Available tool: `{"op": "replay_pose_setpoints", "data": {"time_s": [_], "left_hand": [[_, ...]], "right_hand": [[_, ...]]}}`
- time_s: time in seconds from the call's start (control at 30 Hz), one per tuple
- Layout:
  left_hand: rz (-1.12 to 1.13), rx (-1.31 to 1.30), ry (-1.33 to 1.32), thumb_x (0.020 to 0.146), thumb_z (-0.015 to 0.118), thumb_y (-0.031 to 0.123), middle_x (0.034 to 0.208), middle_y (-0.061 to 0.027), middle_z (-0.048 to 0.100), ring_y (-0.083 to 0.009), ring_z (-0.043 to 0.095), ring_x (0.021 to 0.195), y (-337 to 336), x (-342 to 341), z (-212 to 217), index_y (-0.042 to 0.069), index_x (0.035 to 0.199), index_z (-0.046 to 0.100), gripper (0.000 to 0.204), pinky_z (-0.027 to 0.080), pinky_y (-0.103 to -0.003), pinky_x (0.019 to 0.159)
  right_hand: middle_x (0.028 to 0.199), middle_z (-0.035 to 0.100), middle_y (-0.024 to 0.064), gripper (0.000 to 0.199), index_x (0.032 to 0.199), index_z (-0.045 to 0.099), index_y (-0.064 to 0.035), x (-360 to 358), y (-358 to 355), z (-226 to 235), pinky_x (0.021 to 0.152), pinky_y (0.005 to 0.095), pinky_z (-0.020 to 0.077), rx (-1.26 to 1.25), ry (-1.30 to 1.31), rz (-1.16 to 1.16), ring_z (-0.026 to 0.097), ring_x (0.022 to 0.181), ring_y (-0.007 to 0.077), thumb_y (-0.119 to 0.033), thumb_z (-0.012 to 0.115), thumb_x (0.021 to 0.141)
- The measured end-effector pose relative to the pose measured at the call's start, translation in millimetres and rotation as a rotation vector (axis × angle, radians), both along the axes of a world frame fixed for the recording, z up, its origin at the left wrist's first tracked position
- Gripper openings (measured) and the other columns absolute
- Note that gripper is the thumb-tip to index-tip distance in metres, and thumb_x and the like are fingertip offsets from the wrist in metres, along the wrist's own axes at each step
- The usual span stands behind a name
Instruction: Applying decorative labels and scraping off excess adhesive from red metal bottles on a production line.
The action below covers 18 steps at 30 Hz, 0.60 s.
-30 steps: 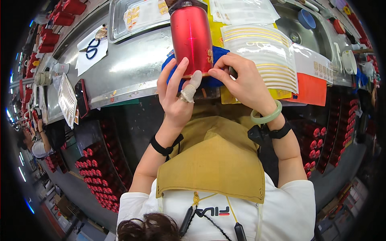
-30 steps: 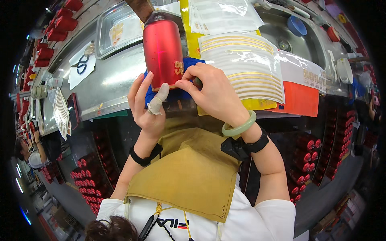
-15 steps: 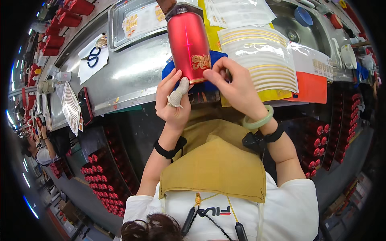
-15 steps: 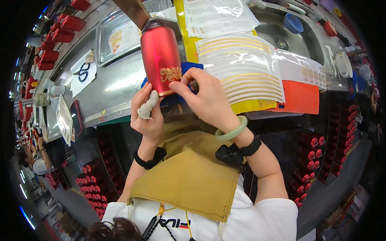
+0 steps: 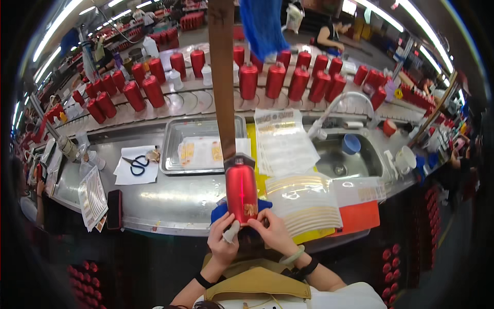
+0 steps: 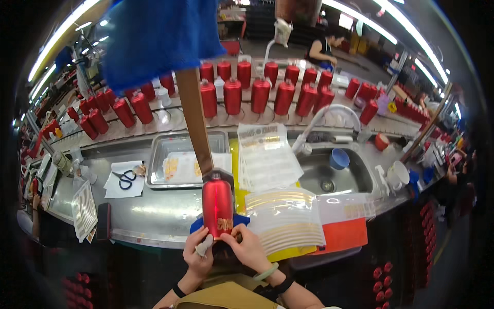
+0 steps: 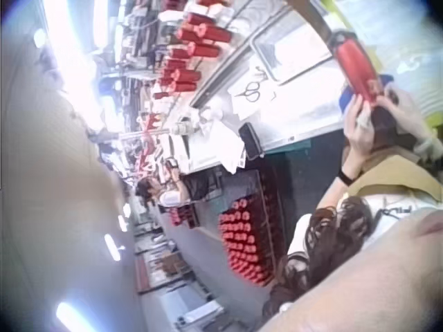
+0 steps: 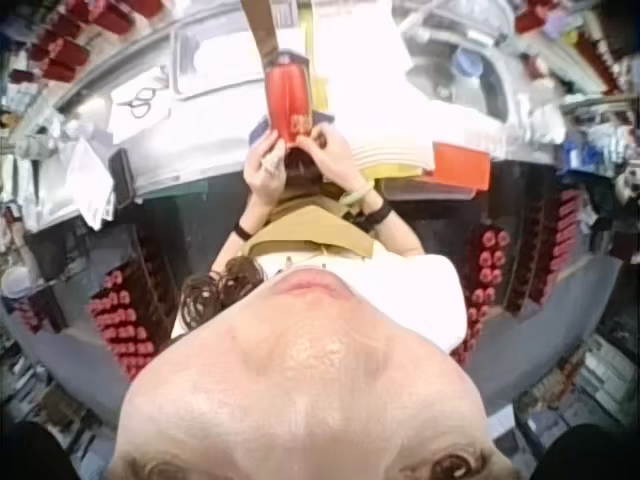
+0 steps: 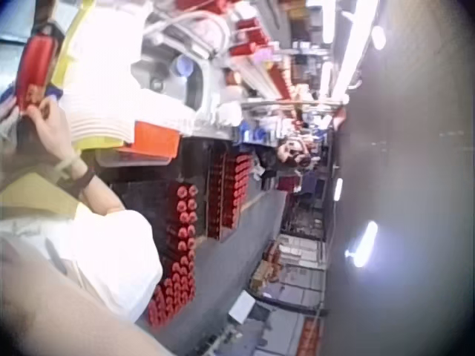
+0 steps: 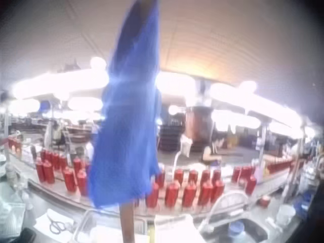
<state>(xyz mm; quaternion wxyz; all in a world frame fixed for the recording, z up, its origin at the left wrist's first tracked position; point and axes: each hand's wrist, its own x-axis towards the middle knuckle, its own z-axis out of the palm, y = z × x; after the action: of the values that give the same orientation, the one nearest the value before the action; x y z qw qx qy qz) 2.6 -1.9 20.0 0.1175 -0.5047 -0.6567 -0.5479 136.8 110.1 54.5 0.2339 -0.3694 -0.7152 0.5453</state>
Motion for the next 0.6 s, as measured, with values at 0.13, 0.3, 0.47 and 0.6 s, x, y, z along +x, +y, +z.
{"op": "replay_pose_setpoints", "data": {"time_s": [0.13, 0.3, 0.47, 0.6], "left_hand": [[0.018, 0.052, 0.039, 0.079, 0.077, -0.006, 0.113, -0.0124, 0.073, -0.0344, 0.071, 0.106, -1.8, 3.8, 7.9, 0.005, 0.105, 0.077, 0.027, 0.057, -0.041, 0.089], [-0.006, 0.063, 0.055, 0.082, 0.077, -0.004, 0.112, -0.0131, 0.073, -0.0355, 0.071, 0.106, 5.9, -2.2, 5.7, 0.003, 0.105, 0.077, 0.024, 0.057, -0.042, 0.090], [-0.039, 0.064, 0.016, 0.083, 0.078, -0.003, 0.114, -0.0140, 0.072, -0.0364, 0.070, 0.107, 8.9, 2.8, 1.0, 0.002, 0.108, 0.076, 0.025, 0.056, -0.043, 0.092], [-0.041, -0.035, 0.101, 0.084, 0.078, -0.002, 0.125, -0.0174, 0.065, -0.0395, 0.064, 0.116, 5.4, 7.9, -0.7, 0.004, 0.115, 0.075, 0.031, 0.052, -0.046, 0.098]], "right_hand": [[0.071, 0.059, 0.0056, 0.034, 0.090, 0.058, -0.0018, 1.9, -5.3, 0.4, 0.061, 0.0310, 0.0452, 0.046, 0.024, -0.014, 0.053, 0.064, 0.0137, -0.030, 0.076, 0.096], [0.069, 0.058, 0.0057, 0.039, 0.090, 0.058, -0.0025, -3.6, -0.3, 5.5, 0.060, 0.0320, 0.0454, 0.034, -0.015, -0.044, 0.053, 0.063, 0.0145, -0.035, 0.078, 0.094], [0.069, 0.058, 0.0061, 0.039, 0.091, 0.058, -0.0027, -5.7, -0.5, 6.8, 0.060, 0.0323, 0.0458, 0.037, 0.002, -0.076, 0.053, 0.062, 0.0144, -0.036, 0.078, 0.093], [0.068, 0.055, -0.0013, 0.034, 0.090, 0.060, -0.0055, -3.2, 0.8, 3.3, 0.056, 0.0264, 0.0414, -0.027, 0.079, -0.040, 0.047, 0.061, 0.0061, -0.034, 0.078, 0.094]]}}
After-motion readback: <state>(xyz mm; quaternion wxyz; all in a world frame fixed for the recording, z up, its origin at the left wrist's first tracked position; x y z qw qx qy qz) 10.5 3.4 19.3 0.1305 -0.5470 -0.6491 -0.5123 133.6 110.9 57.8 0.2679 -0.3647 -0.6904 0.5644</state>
